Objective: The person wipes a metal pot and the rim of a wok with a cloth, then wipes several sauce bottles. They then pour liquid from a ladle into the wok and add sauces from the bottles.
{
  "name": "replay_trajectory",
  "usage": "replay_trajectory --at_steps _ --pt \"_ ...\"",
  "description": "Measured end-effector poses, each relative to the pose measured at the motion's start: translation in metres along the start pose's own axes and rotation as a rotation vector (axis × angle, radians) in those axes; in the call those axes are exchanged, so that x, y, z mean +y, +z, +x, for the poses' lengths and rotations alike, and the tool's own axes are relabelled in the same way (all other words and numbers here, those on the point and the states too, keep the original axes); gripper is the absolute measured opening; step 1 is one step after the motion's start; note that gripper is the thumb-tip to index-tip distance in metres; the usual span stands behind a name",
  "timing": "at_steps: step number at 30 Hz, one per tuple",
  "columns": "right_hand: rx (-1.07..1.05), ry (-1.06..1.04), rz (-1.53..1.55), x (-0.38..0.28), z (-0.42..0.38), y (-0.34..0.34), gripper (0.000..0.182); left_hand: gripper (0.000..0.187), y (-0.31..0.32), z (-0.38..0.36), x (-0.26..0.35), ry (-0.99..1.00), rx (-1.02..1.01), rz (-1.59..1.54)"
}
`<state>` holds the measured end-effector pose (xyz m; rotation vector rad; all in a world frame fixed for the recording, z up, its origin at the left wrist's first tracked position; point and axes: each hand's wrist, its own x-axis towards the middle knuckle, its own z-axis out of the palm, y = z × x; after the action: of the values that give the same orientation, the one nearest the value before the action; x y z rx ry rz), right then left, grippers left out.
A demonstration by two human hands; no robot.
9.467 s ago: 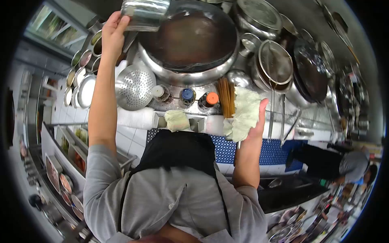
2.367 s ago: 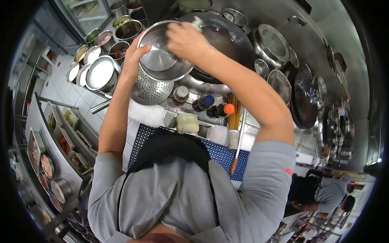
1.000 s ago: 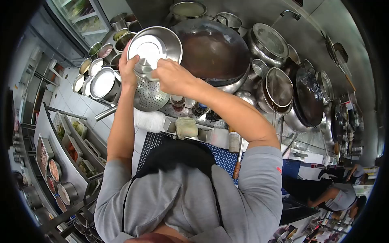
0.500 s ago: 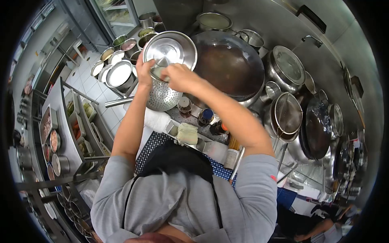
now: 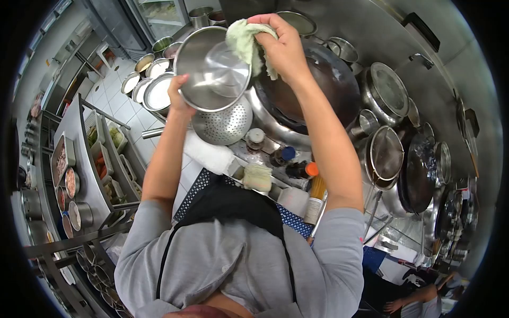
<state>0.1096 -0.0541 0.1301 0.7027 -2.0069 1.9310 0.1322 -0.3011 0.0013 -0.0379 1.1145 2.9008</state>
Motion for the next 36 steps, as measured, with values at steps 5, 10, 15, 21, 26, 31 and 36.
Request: replay_trajectory --at_steps 5,10,15,21,26,31,36 --pt "0.343 0.021 -0.068 0.063 0.018 0.062 0.021 0.049 0.001 0.021 0.005 -0.053 -0.008 -0.251" --pt "0.378 -0.224 -0.576 0.081 -0.003 0.117 0.025 0.055 -0.020 0.091 0.030 0.031 0.111 -0.402" --pt "0.042 0.095 -0.361 0.084 -0.042 0.159 0.036 0.045 -0.064 0.229 0.087 0.274 0.464 0.075" --pt "0.152 0.415 -0.389 0.026 -0.094 0.144 0.040 0.056 -0.129 0.363 0.148 0.445 0.697 0.675" --pt "0.520 0.578 -0.357 -0.005 -0.154 0.119 0.032 0.036 -0.160 0.421 0.152 0.421 0.778 0.743" --pt "0.807 0.583 -0.302 -0.018 -0.190 0.109 0.030 0.028 -0.212 0.472 0.141 0.307 0.806 1.017" --pt "0.882 0.582 -0.326 -0.019 -0.202 0.107 0.022 0.031 -0.252 0.494 0.135 0.195 0.824 1.518"
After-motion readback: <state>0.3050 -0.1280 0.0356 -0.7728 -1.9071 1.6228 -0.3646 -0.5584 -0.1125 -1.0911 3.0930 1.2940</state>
